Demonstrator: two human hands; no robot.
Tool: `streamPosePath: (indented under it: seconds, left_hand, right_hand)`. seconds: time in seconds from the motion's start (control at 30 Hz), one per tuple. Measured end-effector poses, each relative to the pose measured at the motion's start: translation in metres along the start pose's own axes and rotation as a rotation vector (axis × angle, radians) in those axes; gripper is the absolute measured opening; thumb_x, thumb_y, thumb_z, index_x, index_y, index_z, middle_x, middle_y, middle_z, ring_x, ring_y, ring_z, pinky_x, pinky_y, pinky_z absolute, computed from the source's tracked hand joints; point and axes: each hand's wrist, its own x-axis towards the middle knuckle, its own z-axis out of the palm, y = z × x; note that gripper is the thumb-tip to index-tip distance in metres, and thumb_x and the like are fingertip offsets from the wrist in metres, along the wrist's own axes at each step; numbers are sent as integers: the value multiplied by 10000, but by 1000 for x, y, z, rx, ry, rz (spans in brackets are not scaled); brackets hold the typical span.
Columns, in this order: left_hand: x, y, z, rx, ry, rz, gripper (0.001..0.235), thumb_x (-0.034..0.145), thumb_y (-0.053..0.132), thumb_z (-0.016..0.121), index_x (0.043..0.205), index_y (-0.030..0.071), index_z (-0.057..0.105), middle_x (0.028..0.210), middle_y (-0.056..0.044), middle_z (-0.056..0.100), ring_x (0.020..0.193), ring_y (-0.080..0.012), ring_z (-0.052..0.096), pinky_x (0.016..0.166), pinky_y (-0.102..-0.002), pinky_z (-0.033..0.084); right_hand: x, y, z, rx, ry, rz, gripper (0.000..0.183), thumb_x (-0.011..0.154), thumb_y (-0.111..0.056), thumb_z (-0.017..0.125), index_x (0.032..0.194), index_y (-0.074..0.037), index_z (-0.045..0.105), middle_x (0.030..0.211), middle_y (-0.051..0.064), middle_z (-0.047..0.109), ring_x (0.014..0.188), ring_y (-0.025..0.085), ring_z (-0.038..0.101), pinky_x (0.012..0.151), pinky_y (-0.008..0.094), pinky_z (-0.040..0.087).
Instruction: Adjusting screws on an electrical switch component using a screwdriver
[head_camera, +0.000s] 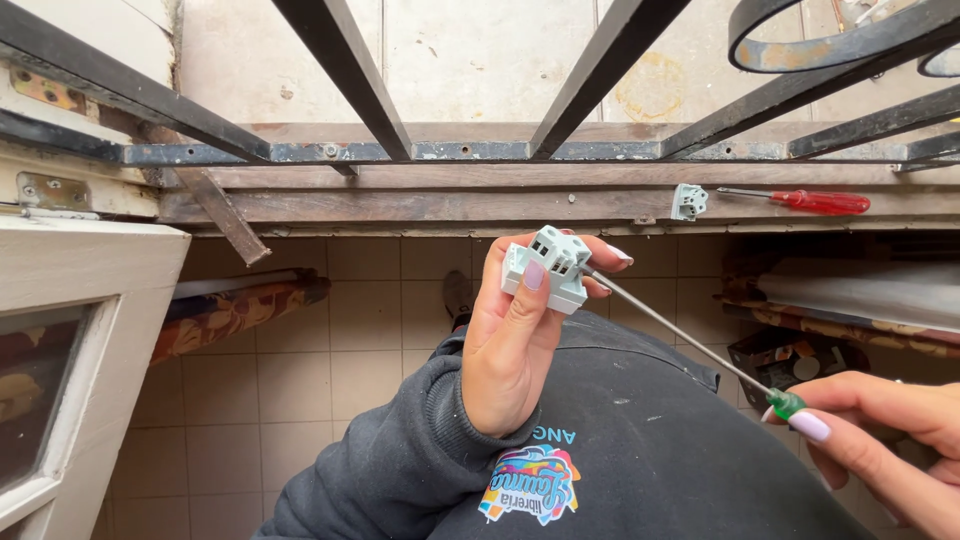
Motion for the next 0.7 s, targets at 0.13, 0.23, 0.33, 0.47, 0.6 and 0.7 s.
streamPosePath:
  seconds: [0.13, 0.23, 0.33, 0.47, 0.6, 0.7]
  left_hand:
    - [-1, -1, -2, 50, -11, 3, 249, 1107, 293, 466, 1207, 66, 442, 1203, -281, 627, 1169, -362, 621, 960, -375, 495]
    - [-2, -3, -4, 107, -62, 49, 243, 1119, 304, 465, 1255, 105, 432, 1196, -287, 624, 1149, -339, 618, 963, -383, 479]
    - [-3, -1, 1, 250, -59, 42, 262, 1118, 330, 430, 1236, 98, 412, 1149, -260, 650, 1067, -291, 628, 923, -369, 507]
    - [-4, -3, 4, 230, 7, 80, 234, 1114, 292, 441, 1203, 77, 422, 1159, -235, 647, 1113, -337, 664, 946, -380, 514]
    - [-4, 0, 6, 121, 51, 176, 221, 1123, 280, 447, 1221, 85, 409, 1164, -285, 615, 1157, -418, 630, 1071, -490, 508]
    - [-3, 1, 7, 112, 99, 216, 252, 1111, 287, 467, 1216, 64, 416, 1172, -304, 606, 1169, -434, 628, 1110, -527, 511]
  right_hand:
    - [3, 18, -12, -130, 9, -107, 313, 848, -305, 718, 872, -269, 1028, 340, 63, 727, 387, 160, 645, 475, 299, 459]
    - [5, 28, -16, -175, 15, -24, 310, 833, -325, 740, 839, -236, 1036, 315, 99, 741, 348, 186, 696, 498, 292, 540]
    - [-2, 22, -12, -320, 35, 34, 291, 826, -360, 715, 982, -302, 954, 435, 51, 806, 387, 183, 753, 488, 286, 587]
    - [-30, -47, 11, -196, 270, -230, 276, 831, -186, 682, 1059, -143, 832, 1067, 20, 808, 1026, 165, 734, 975, 318, 544]
    - [-27, -64, 18, -87, 243, -16, 267, 785, -194, 784, 1020, -185, 909, 631, 41, 849, 483, 186, 725, 503, 283, 548]
    - [-13, -47, 11, -9, -18, -154, 316, 813, -323, 732, 932, -285, 1022, 297, 36, 728, 264, 158, 480, 275, 302, 375]
